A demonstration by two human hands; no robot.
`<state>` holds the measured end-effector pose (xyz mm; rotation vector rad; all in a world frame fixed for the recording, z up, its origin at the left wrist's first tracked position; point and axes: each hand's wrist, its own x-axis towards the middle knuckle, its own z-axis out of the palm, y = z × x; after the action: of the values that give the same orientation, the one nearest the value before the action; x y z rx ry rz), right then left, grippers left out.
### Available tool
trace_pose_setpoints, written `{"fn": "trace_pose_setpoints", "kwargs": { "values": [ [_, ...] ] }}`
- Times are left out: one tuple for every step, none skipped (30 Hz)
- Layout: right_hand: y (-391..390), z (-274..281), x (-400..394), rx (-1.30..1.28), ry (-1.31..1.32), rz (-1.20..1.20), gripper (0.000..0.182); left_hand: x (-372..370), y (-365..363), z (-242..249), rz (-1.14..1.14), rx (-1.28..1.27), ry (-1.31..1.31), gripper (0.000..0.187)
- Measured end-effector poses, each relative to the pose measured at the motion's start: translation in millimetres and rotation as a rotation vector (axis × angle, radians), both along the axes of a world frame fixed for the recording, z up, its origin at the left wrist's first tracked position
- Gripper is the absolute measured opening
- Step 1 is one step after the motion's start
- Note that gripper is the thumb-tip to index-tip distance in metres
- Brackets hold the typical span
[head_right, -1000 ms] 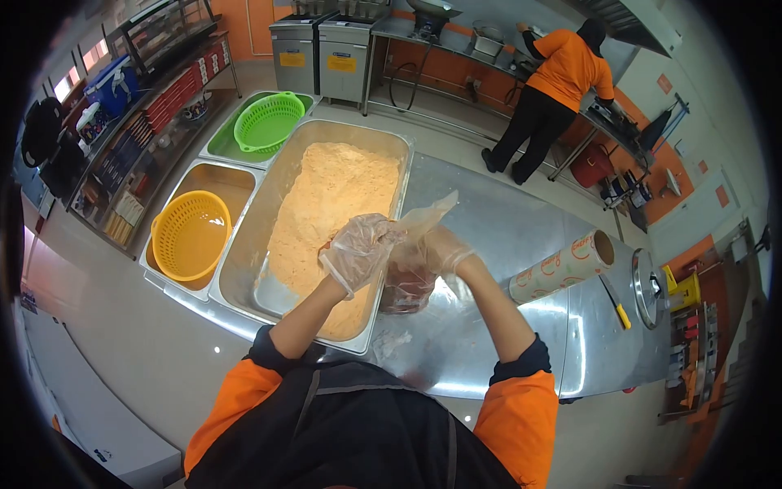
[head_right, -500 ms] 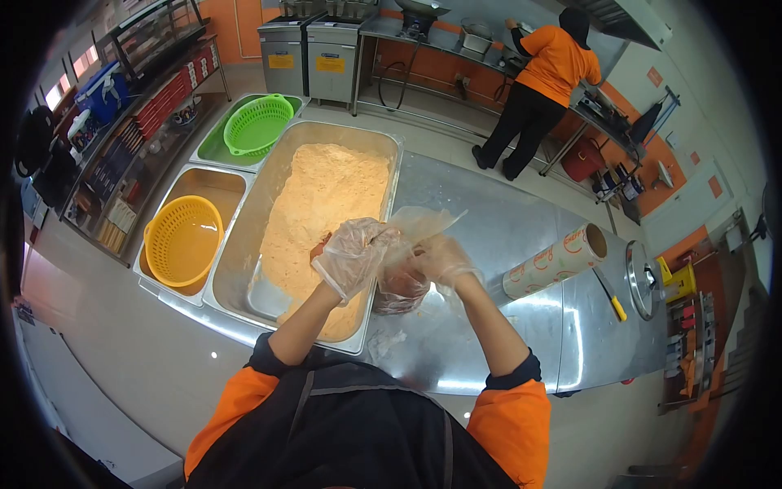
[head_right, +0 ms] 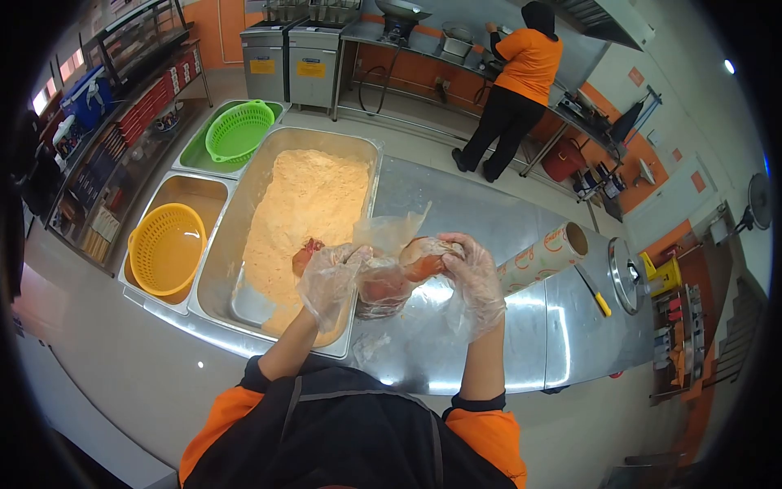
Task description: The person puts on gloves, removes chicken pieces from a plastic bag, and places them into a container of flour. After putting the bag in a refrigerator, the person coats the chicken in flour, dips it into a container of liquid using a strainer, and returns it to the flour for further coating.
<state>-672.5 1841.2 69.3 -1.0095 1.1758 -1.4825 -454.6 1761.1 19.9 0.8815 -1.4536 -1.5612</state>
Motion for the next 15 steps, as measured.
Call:
{"fn": "trace_pose_setpoints", "kwargs": {
  "values": [
    [0.9,0.0,-0.9,-0.036,-0.076,-0.015,0.031,2.5,4.0,7.1,0.0,0.012,-0.021,0.026],
    [2.0,2.0,-0.7,-0.075,-0.119,-0.011,0.032,3.9,8.1,10.9,-0.02,0.092,0.076,0.027],
    [3.9,6.1,0.4,-0.114,-0.162,-0.006,0.032,5.1,12.4,13.5,-0.041,0.173,0.173,0.027],
    [6.0,10.3,1.5,-0.153,-0.205,-0.002,0.032,5.4,15.7,14.7,-0.062,0.255,0.269,0.028],
    [8.3,13.0,2.9,-0.188,-0.226,0.013,0.031,6.1,17.8,14.4,-0.064,0.293,0.297,0.028],
    [10.4,15.9,5.0,-0.221,-0.248,0.031,0.03,7.6,19.4,13.8,-0.063,0.332,0.324,0.028],
    [12.0,20.1,9.2,-0.253,-0.27,0.05,0.029,9.1,20.9,12.4,-0.06,0.372,0.351,0.028],
    [15.6,25.7,16.7,-0.29,-0.26,0.019,0.029,8.7,22.6,6.1,-0.054,0.35,0.331,0.027],
    [20.3,35.7,29.9,-0.325,-0.251,-0.011,0.03,6.6,23.7,-4.4,-0.046,0.329,0.31,0.027],
    [24.7,45.5,42.7,-0.358,-0.242,-0.042,0.03,5.1,24.3,-12.0,-0.038,0.31,0.287,0.027],
    [29.1,53.5,53.6,-0.357,-0.278,-0.003,0.031,4.7,25.3,-15.5,-0.031,0.315,0.258,0.027],
    [33.4,61.6,64.0,-0.357,-0.315,0.033,0.031,4.3,26.6,-18.3,-0.026,0.321,0.226,0.027],
    [36.8,68.6,73.4,-0.357,-0.353,0.067,0.032,4.1,27.6,-21.3,-0.023,0.327,0.194,0.027],
    [38.4,75.4,82.6,-0.391,-0.372,0.125,0.033,4.0,27.5,-25.1,-0.031,0.341,0.203,0.027],
    [37.7,83.3,91.8,-0.424,-0.392,0.181,0.033,3.7,26.1,-28.6,-0.039,0.357,0.212,0.027]
  ]
}}
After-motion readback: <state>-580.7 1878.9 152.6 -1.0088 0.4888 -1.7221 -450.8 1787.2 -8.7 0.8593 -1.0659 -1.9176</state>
